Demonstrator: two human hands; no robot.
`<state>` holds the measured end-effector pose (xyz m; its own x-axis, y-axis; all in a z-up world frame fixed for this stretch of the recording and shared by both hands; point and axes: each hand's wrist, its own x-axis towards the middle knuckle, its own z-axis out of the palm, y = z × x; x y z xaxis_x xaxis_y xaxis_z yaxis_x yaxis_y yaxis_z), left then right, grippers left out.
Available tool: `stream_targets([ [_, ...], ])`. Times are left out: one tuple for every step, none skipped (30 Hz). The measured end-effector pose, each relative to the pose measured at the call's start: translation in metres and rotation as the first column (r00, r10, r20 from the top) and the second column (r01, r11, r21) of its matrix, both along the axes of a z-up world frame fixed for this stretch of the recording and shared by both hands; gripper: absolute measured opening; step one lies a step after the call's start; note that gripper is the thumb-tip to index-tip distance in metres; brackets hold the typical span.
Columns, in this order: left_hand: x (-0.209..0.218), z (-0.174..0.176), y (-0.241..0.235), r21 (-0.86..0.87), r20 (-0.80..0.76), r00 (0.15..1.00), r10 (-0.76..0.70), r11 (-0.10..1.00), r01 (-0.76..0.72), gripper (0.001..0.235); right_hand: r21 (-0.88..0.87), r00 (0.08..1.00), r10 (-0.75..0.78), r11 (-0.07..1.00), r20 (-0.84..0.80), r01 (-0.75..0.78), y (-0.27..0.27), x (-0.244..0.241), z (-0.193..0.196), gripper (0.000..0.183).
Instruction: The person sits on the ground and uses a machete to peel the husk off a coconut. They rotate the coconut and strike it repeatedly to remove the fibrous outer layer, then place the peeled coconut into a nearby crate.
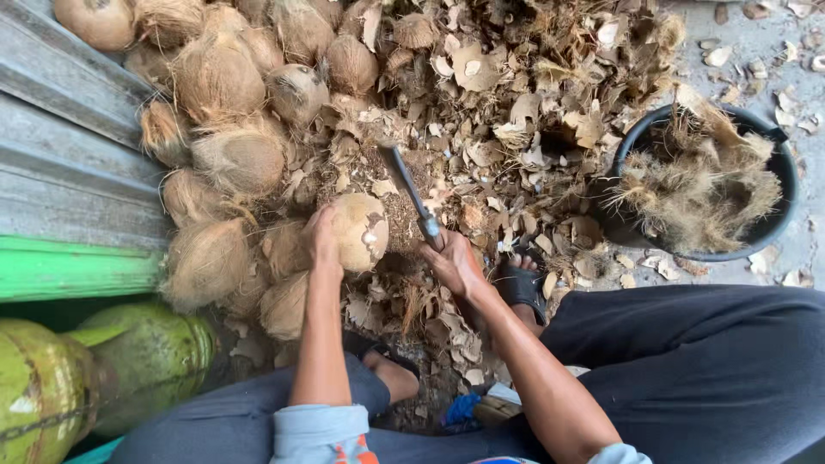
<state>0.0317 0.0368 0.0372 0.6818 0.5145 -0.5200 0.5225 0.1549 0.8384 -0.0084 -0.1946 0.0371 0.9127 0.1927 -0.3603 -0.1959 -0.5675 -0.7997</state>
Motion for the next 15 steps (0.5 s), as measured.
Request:
stream_targets([
  [-0.001,0.004,-0.002,0.042,-0.009,0.999,0.030,0.999,-0.030,0.050,0.107,0.999,-0.011,0.994,0.040,0.007,0.000,-0.001,0.000,0.036],
  [-0.015,0.001,-0.006,0.081,-0.044,0.997,0.060,0.995,-0.056,0.051,0.209,0.998,-0.027,0.978,0.052,0.015,0.000,-0.019,-0.003,0.031],
  [-0.028,-0.002,-0.010,0.123,-0.078,0.993,0.090,0.989,-0.080,0.054,0.308,0.997,-0.046,0.951,0.062,0.025,0.000,-0.035,-0.005,0.027],
  [-0.026,-0.002,-0.010,0.110,-0.072,0.991,0.110,0.989,-0.101,0.051,0.303,0.998,-0.056,0.952,0.032,0.043,0.004,-0.036,-0.003,0.029],
  [-0.022,-0.003,-0.010,0.098,-0.066,0.989,0.129,0.988,-0.122,0.049,0.297,0.998,-0.065,0.953,0.001,0.062,0.008,-0.037,-0.001,0.031],
  [-0.015,-0.005,-0.010,0.085,-0.055,0.987,0.149,0.986,-0.144,0.046,0.290,0.997,-0.074,0.954,-0.024,0.078,0.012,-0.035,0.002,0.033],
  [-0.008,-0.008,-0.009,0.128,-0.049,0.988,0.144,0.982,-0.137,0.047,0.289,0.994,-0.099,0.954,0.038,0.084,0.015,-0.030,0.005,0.034],
  [-0.011,-0.017,-0.010,0.169,-0.071,0.989,0.128,0.979,-0.115,0.050,0.282,0.988,-0.134,0.953,0.074,0.108,0.017,-0.038,0.006,0.035],
  [-0.015,-0.028,-0.011,0.209,-0.093,0.989,0.113,0.974,-0.091,0.055,0.275,0.980,-0.168,0.952,0.111,0.132,0.018,-0.046,0.008,0.036],
  [-0.008,-0.037,-0.011,0.175,-0.046,0.988,0.146,0.975,-0.136,0.050,0.328,0.982,-0.162,0.937,0.095,0.123,0.021,-0.044,0.009,0.029],
  [-0.002,-0.047,-0.012,0.142,-0.017,0.986,0.164,0.977,-0.160,0.052,0.381,0.985,-0.156,0.918,0.079,0.115,0.023,-0.044,0.011,0.022],
  [0.001,-0.060,-0.013,0.112,-0.006,0.984,0.176,0.978,-0.174,0.055,0.432,0.987,-0.147,0.895,0.060,0.107,0.024,-0.046,0.012,0.016],
  [0.005,-0.072,-0.014,0.096,0.018,0.988,0.151,0.984,-0.152,0.057,0.357,0.992,-0.121,0.929,0.034,0.102,0.022,-0.047,0.012,0.026],
  [0.008,-0.084,-0.013,0.092,0.068,0.989,0.135,0.986,-0.141,0.059,0.282,0.996,-0.093,0.955,0.003,0.088,0.022,-0.048,0.013,0.037],
  [0.012,-0.094,-0.011,0.088,0.095,0.989,0.115,0.988,-0.123,0.062,0.206,0.997,-0.066,0.976,-0.029,0.071,0.022,-0.047,0.014,0.049],
])
